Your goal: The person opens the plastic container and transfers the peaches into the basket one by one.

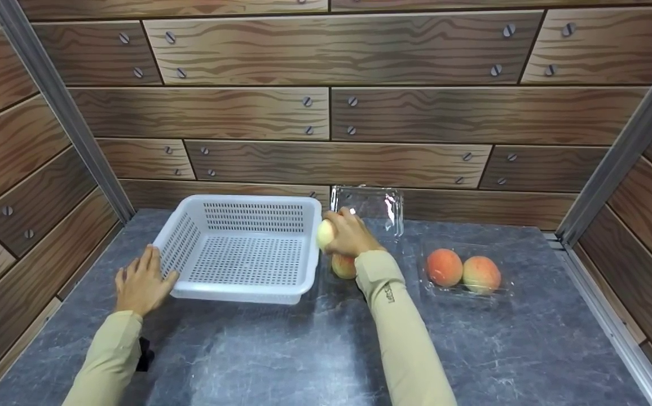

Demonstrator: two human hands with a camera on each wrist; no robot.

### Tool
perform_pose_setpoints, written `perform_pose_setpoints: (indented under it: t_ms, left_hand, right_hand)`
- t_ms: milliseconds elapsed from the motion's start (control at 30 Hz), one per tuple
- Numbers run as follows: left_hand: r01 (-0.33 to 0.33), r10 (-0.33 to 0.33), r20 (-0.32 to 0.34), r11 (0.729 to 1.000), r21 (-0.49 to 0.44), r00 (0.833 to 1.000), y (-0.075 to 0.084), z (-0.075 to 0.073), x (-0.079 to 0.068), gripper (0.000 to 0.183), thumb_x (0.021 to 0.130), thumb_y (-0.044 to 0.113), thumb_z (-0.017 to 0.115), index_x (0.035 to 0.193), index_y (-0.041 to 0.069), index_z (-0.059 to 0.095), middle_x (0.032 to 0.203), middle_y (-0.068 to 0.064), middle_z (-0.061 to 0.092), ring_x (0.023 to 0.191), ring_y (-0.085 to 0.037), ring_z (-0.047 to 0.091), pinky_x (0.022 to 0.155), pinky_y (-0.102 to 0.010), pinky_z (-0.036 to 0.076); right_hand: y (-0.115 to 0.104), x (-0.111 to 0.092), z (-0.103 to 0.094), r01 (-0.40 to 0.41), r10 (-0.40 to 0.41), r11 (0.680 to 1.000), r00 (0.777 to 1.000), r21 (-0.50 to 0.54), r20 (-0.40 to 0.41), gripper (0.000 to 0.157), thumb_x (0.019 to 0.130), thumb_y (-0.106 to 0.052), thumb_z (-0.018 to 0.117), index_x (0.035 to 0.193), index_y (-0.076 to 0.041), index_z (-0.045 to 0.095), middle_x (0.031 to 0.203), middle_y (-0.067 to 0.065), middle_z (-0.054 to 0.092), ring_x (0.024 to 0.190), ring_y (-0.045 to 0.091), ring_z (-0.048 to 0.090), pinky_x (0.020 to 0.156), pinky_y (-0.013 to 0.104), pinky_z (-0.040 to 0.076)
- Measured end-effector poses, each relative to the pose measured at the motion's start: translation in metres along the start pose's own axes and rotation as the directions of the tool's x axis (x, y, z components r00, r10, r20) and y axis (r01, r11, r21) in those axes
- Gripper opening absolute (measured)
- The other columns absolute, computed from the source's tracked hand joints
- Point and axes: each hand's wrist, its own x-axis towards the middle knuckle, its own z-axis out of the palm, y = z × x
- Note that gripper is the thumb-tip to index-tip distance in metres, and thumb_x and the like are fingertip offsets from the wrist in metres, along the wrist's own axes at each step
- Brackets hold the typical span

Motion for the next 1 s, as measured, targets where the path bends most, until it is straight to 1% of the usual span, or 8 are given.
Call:
perform_pose_setpoints:
  t_ms: [267, 433, 667, 733, 900, 1000]
  left_hand:
    - [0.002, -0.002, 0.011, 1.0, 0.0, 1.0, 0.0, 0.0, -0.001, 0.075, 0.092, 0.034, 0.059, 0.148, -0.013, 0.039, 0.156, -0.028, 0.036, 0.135, -0.056, 0.037, 0.11, -0.072, 0.019]
    - [-0.003, 0.003, 0.012, 1.0, -0.005, 1.0, -0.001, 0.0, 0.0, 0.075, 0.092, 0.033, 0.061, 0.147, -0.013, 0.04, 0.156, -0.028, 0.036, 0.135, -0.057, 0.037, 0.111, -0.072, 0.018]
    - [0.017, -0.015, 0.054, 0.999, -0.031, 0.998, -0.002, 0.001, 0.003, 0.079, 0.093, 0.035, 0.059, 0.151, -0.012, 0.035, 0.159, -0.027, 0.03, 0.138, -0.057, 0.032, 0.112, -0.073, 0.012]
    - [0.015, -0.014, 0.04, 1.0, -0.024, 0.999, -0.002, 0.001, 0.003, 0.078, 0.093, 0.035, 0.06, 0.15, -0.012, 0.036, 0.158, -0.027, 0.032, 0.137, -0.057, 0.033, 0.112, -0.073, 0.013]
    - [0.006, -0.006, 0.011, 1.0, -0.012, 1.0, -0.002, 0.002, 0.001, 0.076, 0.092, 0.034, 0.061, 0.148, -0.012, 0.039, 0.156, -0.028, 0.036, 0.135, -0.057, 0.036, 0.111, -0.073, 0.017]
    - [-0.001, 0.001, 0.003, 1.0, -0.01, 1.0, -0.002, 0.002, 0.001, 0.076, 0.091, 0.034, 0.06, 0.148, -0.012, 0.04, 0.155, -0.028, 0.037, 0.134, -0.057, 0.037, 0.111, -0.073, 0.017]
  right_hand:
    - [-0.009, 0.003, 0.0, 0.017, -0.017, 1.0, 1.0, -0.021, 0.0, 0.069, 0.062, -0.01, 0.084, 0.126, 0.001, 0.061, 0.117, 0.023, 0.057, 0.103, 0.043, 0.059, 0.087, 0.06, 0.052]
    - [-0.015, 0.007, 0.001, 0.032, -0.032, 0.999, 0.999, -0.037, 0.003, 0.071, 0.062, -0.011, 0.082, 0.129, 0.003, 0.06, 0.118, 0.024, 0.057, 0.104, 0.043, 0.059, 0.089, 0.061, 0.05]
    - [-0.022, 0.012, 0.003, 0.084, -0.085, 0.996, 0.996, -0.04, -0.003, 0.07, 0.061, -0.012, 0.083, 0.126, 0.002, 0.062, 0.116, 0.022, 0.057, 0.1, 0.043, 0.061, 0.087, 0.059, 0.052]
    - [-0.025, 0.013, 0.004, 0.076, -0.076, 0.996, 0.997, -0.037, 0.008, 0.069, 0.062, -0.011, 0.083, 0.127, 0.001, 0.062, 0.118, 0.022, 0.057, 0.102, 0.043, 0.061, 0.088, 0.059, 0.052]
    - [-0.031, 0.017, 0.007, 0.096, -0.096, 0.995, 0.995, -0.035, 0.013, 0.068, 0.062, -0.01, 0.082, 0.126, 0.0, 0.061, 0.117, 0.023, 0.056, 0.101, 0.043, 0.061, 0.087, 0.059, 0.053]
    - [-0.034, 0.018, 0.01, 0.106, -0.106, 0.994, 0.994, -0.036, 0.014, 0.068, 0.062, -0.01, 0.082, 0.126, 0.0, 0.062, 0.116, 0.023, 0.056, 0.101, 0.042, 0.061, 0.087, 0.059, 0.053]
